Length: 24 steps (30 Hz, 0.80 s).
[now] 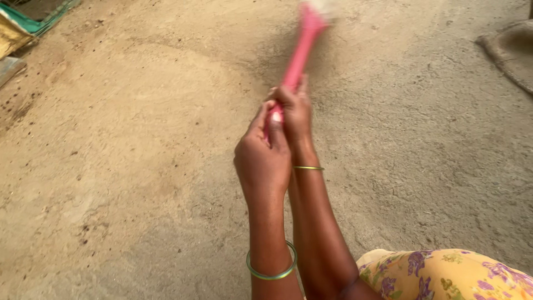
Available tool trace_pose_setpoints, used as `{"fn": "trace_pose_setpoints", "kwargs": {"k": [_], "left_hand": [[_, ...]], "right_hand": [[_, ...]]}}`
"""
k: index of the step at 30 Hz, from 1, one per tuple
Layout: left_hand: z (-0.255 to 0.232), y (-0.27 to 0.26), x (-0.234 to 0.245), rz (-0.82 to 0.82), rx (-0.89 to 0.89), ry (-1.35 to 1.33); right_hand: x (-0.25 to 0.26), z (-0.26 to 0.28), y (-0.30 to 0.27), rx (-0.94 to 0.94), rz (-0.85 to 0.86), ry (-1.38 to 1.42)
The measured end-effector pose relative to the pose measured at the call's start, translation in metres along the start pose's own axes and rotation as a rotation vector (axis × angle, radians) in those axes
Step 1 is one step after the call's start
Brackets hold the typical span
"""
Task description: The person sweeps an outdoor dirt ground using a handheld broom, repeatedly moving it across the surface and occasionally adjusting their grip.
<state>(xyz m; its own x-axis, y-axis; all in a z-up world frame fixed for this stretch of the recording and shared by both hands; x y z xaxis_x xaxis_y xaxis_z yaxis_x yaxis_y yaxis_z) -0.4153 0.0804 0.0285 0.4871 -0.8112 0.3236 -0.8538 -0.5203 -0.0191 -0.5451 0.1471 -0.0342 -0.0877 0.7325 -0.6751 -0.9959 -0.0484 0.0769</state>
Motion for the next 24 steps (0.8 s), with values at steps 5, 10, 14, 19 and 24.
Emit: {"fn": "trace_pose_setpoints", "kwargs": {"k": [5, 10, 14, 19, 24], "left_hand": [[-0.009, 0.016, -0.027, 0.032, -0.494, -0.288], [0.028, 0.045, -0.073, 0.193, -0.019, -0.187], [0.036, 0.056, -0.087, 0.248, 0.107, -0.101], [0.071, 0.069, -0.067, 0.17, 0.136, -0.123], [0.113, 0.06, -0.063, 0.035, 0.24, -0.181]], "right_hand": [[0.046, 0.035, -0.004, 0.122, -0.344, -0.079], [0.086, 0.044, -0.012, 0.142, -0.623, -0.078], [0.099, 0.031, -0.007, 0.046, -0.678, -0.05], [0.085, -0.017, 0.02, -0.115, -0.534, -0.228], [0.068, -0.092, 0.05, -0.238, -0.112, -0.187]]}}
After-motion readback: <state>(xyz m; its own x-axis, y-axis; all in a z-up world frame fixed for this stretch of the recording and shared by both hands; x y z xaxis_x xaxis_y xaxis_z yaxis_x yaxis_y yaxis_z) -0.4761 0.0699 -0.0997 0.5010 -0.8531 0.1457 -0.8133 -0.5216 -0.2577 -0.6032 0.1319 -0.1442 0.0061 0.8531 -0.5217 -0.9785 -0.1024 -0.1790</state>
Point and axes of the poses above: each hand's wrist, its own y-axis towards the middle knuckle, its own x-axis out of the back of the hand, z = x × y, the point moved 9 cm from there along y, towards the middle knuckle, and after that the axes turned 15 degrees about -y, right-handed, at the moved point
